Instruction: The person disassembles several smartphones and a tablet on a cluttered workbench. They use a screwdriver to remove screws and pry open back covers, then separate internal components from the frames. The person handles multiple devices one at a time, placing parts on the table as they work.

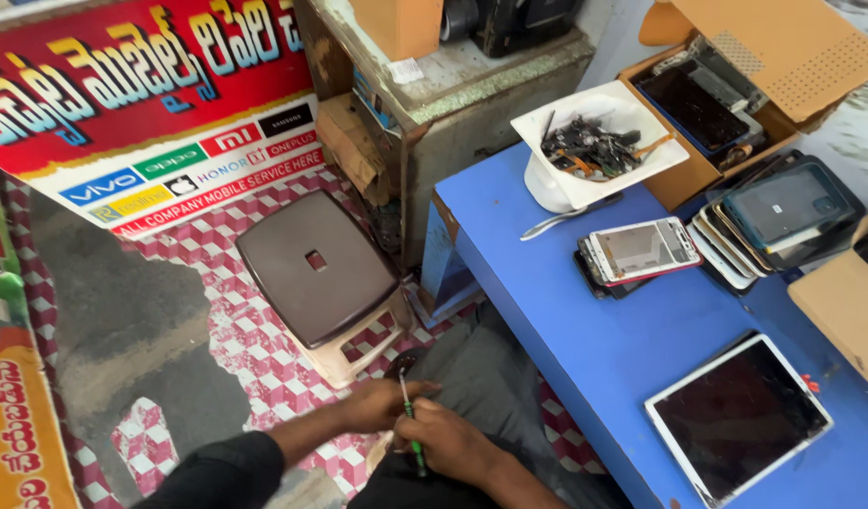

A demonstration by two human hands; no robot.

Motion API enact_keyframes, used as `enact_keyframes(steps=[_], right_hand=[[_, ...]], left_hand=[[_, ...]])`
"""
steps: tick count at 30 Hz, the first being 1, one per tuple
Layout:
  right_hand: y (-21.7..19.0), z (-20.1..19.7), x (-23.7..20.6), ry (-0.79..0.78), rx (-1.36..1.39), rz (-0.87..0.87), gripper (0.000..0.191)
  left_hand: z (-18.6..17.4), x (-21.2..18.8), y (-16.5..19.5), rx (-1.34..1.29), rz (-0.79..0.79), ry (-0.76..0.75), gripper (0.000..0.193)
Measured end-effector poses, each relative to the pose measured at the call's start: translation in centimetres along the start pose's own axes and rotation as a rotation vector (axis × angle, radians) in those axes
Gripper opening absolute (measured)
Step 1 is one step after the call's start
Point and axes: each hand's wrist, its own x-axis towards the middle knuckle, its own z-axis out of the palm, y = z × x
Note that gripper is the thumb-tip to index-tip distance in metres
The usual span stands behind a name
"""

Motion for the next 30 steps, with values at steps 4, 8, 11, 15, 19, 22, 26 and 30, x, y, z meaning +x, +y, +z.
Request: enact_keyframes(steps=[4, 8, 11, 15, 19, 22, 26, 30], right_hand=[[-0.2, -1.4, -2.0, 0.035, -0.012, 0.020, 0.021], [0.5, -2.8, -6.2, 0.077, -0.162, -0.024, 0.029], [1.0, -3.9, -10.5, 0.111, -0.187, -0.108, 0.028], [-1.0, -4.4, -18.0, 0.514, -0.212, 0.048, 0.023], [-4.3, -7.5, -23.6, 0.715, -0.091, 0.036, 0.022], [-8.7, -8.9, -25.3, 0.932, -0.102, 0.186, 0.019], [-13.0, -10.5, -24.8, 1.234, -0.371, 0.363, 0.008], [-14.0, -12.9, -22.5, 1.287, -0.566, 0.749, 0.022]], left_hand=[[2.1, 0.7, 0.5, -0.087, -0.062, 0.113, 0.056], [2.1, -0.3, -0.9, -0.318, -0.166, -0.011, 0.062], [2.6, 0.2, -2.1, -0.273, -0.206, 0.030, 0.064], [4.0, 3.5, -2.5, -0.014, -0.254, 0.046, 0.046], [3.3, 5.1, -3.0, 0.101, 0.274, 0.115, 0.044], [2.7, 5.3, -3.5, 0.057, 0.344, 0.059, 0.052], [2.6, 5.4, -3.9, 0.055, 0.311, -0.054, 0.059], [4.9, 7.1, -2.9, -0.196, 0.127, 0.115, 0.074]])
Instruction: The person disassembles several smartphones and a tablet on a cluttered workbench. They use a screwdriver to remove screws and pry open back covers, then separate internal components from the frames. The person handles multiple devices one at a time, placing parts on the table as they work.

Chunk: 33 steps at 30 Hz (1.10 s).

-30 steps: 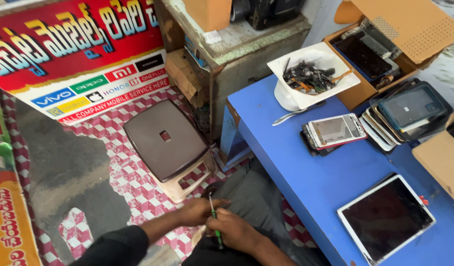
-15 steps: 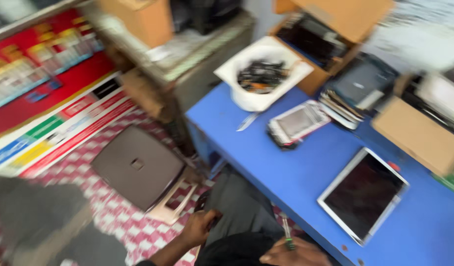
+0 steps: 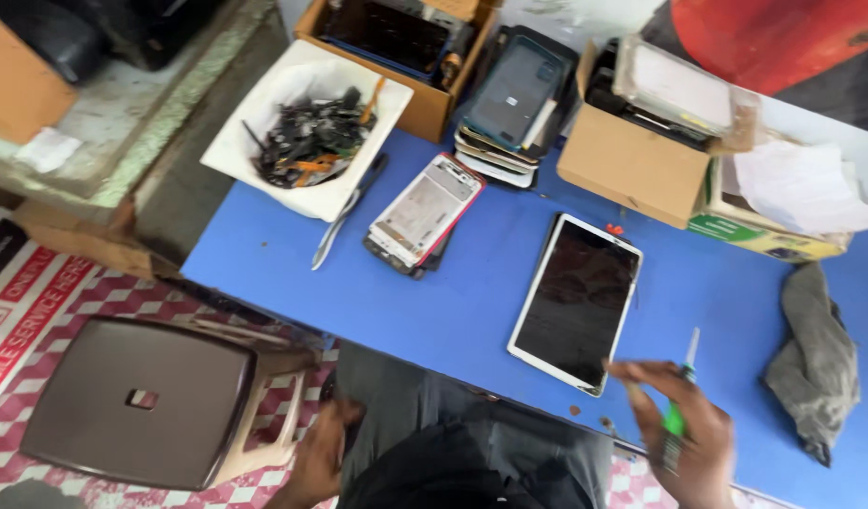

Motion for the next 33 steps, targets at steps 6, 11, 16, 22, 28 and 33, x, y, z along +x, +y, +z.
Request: enact_keyframes(steps=[6, 11, 16, 22, 28, 33], right_hand=[[-2.2, 3.7, 2.8, -0.170, -0.372, -0.218, 0.043], [-1.4, 3.6, 3.4, -0.247, -0.469, -0.293, 0.042], [0.1, 1.9, 3.1, -0.232, -0.421, -0.296, 0.037], [1.5, -0.1, 2.4, -0.199, -0.394, -0.202, 0.035], [1.4, -0.5, 2.4, -0.172, -0.475, -0.210, 0.038], [2.4, -2.1, -0.5, -0.186, -0.133, -0.091, 0.050]], left_hand=[[3.2, 1.9, 0.7, 0.024, 0.125, 0.036, 0.077], [2.0, -0.1, 1.7, 0.174, 0.214, -0.058, 0.054], [1.3, 1.0, 1.2, 0.278, 0.213, -0.095, 0.045], [3.0, 3.0, 1.1, 0.219, 0.255, -0.064, 0.043], [3.7, 1.8, 1.3, 0.368, 0.277, 0.005, 0.039], [2.3, 0.9, 1.3, 0.443, 0.197, -0.015, 0.040]])
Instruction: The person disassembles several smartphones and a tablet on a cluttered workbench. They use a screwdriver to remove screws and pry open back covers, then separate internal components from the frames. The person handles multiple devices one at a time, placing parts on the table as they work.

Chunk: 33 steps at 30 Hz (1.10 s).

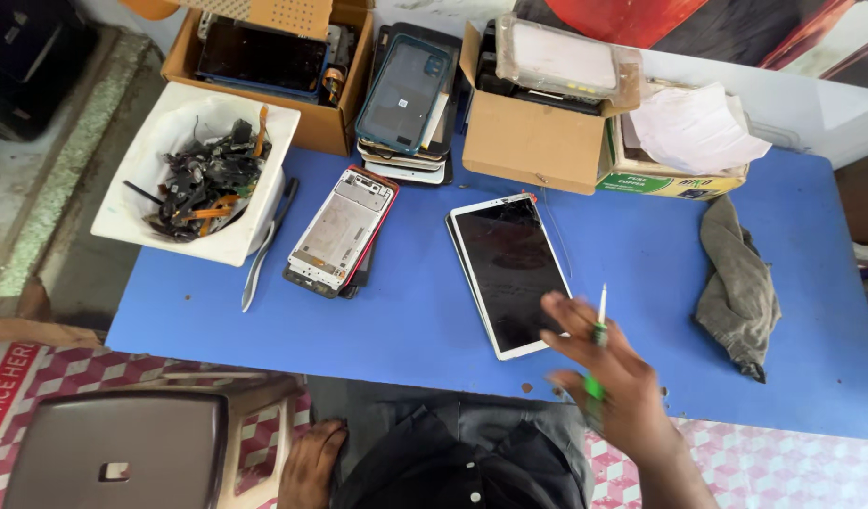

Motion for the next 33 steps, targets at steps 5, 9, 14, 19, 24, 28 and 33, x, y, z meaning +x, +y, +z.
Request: enact_keyframes(steps=[5, 9, 14, 19, 24, 28, 33], right_hand=[[0.2, -3.0, -3.5, -0.587, 0.304, -0.212, 0.056], [-1.6, -3.4, -2.0, -0.723, 0.340, -0.394, 0.052], [-2.1, -2.5, 3.1, -0.748, 0.367, -0.437, 0.047], [-2.7, -2.9, 3.5, -0.744, 0.370, -0.469, 0.042], [-3.3, -3.7, 3.4, -0.732, 0.358, -0.456, 0.037], [-3.6, -3.8, 5.1, -0.719, 0.333, -0.467, 0.033], [-5.6, -3.4, 6.1, -0.608, 0.243, -0.491, 0.029]], left_hand=[[-2.0, 0.5, -0.5, -0.009, 0.072, -0.252, 0.065], [-2.6, 1.4, -0.1, 0.034, 0.175, -0.280, 0.069], [-1.4, 2.0, -0.4, 0.203, 0.206, -0.248, 0.052], [-0.8, 2.3, -2.5, 0.174, 0.295, -0.408, 0.048], [-2.4, 4.8, -2.8, 0.339, 0.318, -0.821, 0.040], [-6.6, 11.3, 2.8, -0.145, 0.245, -0.683, 0.025], [-14.0, 22.1, 11.0, -0.165, 0.282, 0.161, 0.026]])
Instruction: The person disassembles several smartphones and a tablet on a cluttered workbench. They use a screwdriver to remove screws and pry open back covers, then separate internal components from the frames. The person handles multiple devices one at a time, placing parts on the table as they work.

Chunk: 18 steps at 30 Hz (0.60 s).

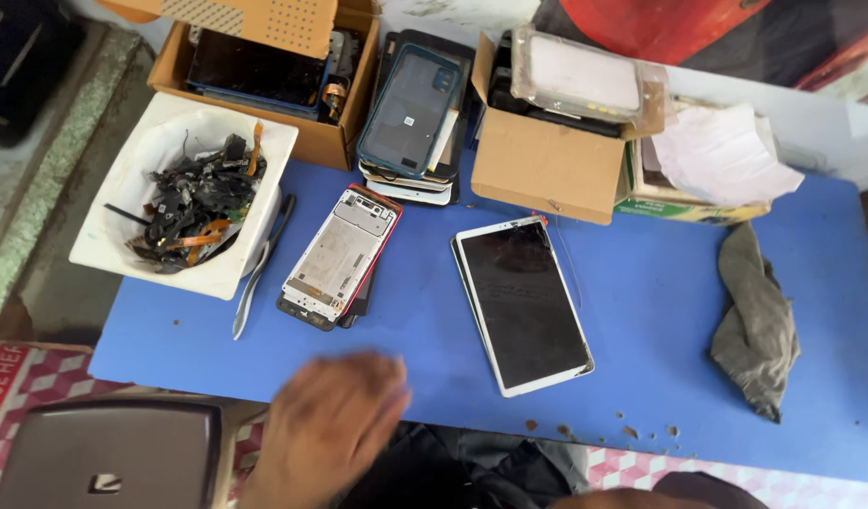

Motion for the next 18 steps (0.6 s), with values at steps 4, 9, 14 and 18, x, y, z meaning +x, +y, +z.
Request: enact_keyframes(steps=[4, 9, 14, 18], right_hand=[[-1.6, -0.3, 1.2, 0.128, -0.168, -0.008, 0.026], [1.5, -1.8, 2.3, 0.579, 0.094, 0.088, 0.028], [9.8, -1.3, 1.6, 0.906, -0.192, 0.313, 0.031], [13.0, -0.1, -0.4, 0.946, -0.260, 0.377, 0.025]], left_hand=[[0.2, 8.4, -0.1, 0.198, -0.011, 0.069, 0.034], [2.1, 14.3, -3.1, 0.460, -0.044, 0.102, 0.038], [5.2, 16.8, -5.9, 0.538, -0.137, -0.010, 0.034], [6.3, 16.8, -7.7, 0.543, -0.103, 0.071, 0.017]])
